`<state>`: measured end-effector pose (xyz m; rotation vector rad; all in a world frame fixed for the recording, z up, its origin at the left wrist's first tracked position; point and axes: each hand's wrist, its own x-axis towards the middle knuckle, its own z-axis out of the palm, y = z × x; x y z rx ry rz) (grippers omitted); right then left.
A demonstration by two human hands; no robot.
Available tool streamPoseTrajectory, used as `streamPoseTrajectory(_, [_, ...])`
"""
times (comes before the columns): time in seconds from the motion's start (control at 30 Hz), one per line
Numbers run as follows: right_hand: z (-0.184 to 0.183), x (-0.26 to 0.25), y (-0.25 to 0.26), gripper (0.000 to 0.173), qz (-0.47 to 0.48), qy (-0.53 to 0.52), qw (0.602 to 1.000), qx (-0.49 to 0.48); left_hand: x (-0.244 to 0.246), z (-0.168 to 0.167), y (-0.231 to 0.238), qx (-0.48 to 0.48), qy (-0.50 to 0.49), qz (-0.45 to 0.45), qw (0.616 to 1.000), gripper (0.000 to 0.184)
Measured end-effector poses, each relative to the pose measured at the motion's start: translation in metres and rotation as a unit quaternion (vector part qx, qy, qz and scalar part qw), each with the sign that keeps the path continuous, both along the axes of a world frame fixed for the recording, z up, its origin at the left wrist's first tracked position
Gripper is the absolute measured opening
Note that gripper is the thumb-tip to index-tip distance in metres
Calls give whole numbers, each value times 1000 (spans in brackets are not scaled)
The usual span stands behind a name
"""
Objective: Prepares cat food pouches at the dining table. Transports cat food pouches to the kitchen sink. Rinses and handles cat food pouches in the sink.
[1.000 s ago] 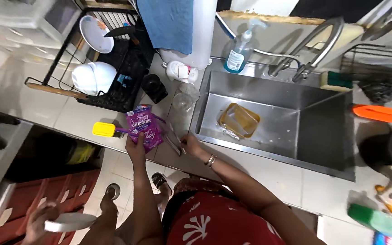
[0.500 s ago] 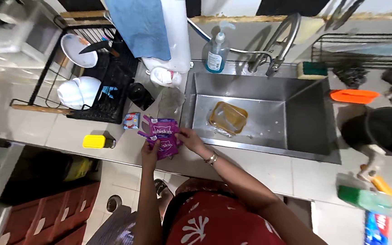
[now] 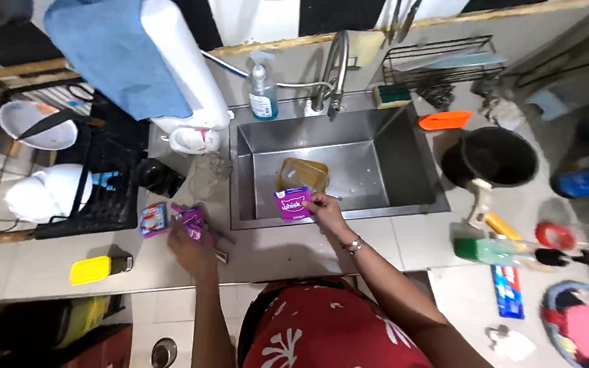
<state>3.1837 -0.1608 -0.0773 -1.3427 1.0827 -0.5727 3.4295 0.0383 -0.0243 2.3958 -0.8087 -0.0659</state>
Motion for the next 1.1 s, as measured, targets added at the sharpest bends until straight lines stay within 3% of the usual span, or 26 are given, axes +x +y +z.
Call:
streamPoseTrajectory(0.07, [6, -10, -5, 12, 43, 5, 999, -21, -33, -5, -41, -42, 68, -149, 986, 44])
streamPoseTrajectory(0.17, [14, -20, -13, 15, 80, 5, 995, -52, -74, -21, -100, -65, 174, -284, 940, 43])
streamPoseTrajectory(0.33, [21, -40, -39, 21, 51, 0, 998, -25, -107, -16, -158, -35, 194, -288, 937, 25])
streamPoseTrajectory(0.47, [11, -44, -52, 31, 2, 36, 999, -32, -113, -26, -190, -10, 198, -293, 935, 30])
streamPoseTrajectory(0.63, [5, -34, -58, 95, 14, 228, 961, -156, -118, -27, -224, 44, 144, -349, 925, 35])
streamPoseTrajectory(0.7, [-1, -27, -64, 106, 23, 286, 944, -160, -122, -31, -234, 46, 114, -372, 920, 32])
streamPoseTrajectory(0.83, [-17, -13, -86, 100, 38, 329, 934, -136, -122, -41, -251, 30, 108, -394, 912, 26])
streamPoseTrajectory(0.97, [-24, -6, -107, 93, 47, 331, 938, -89, -116, -39, -270, 41, 192, -381, 904, 24])
streamPoseTrajectory(1.1, [-41, -9, -124, 85, 19, 245, 962, -120, -114, -28, -287, 102, 276, -359, 886, 28])
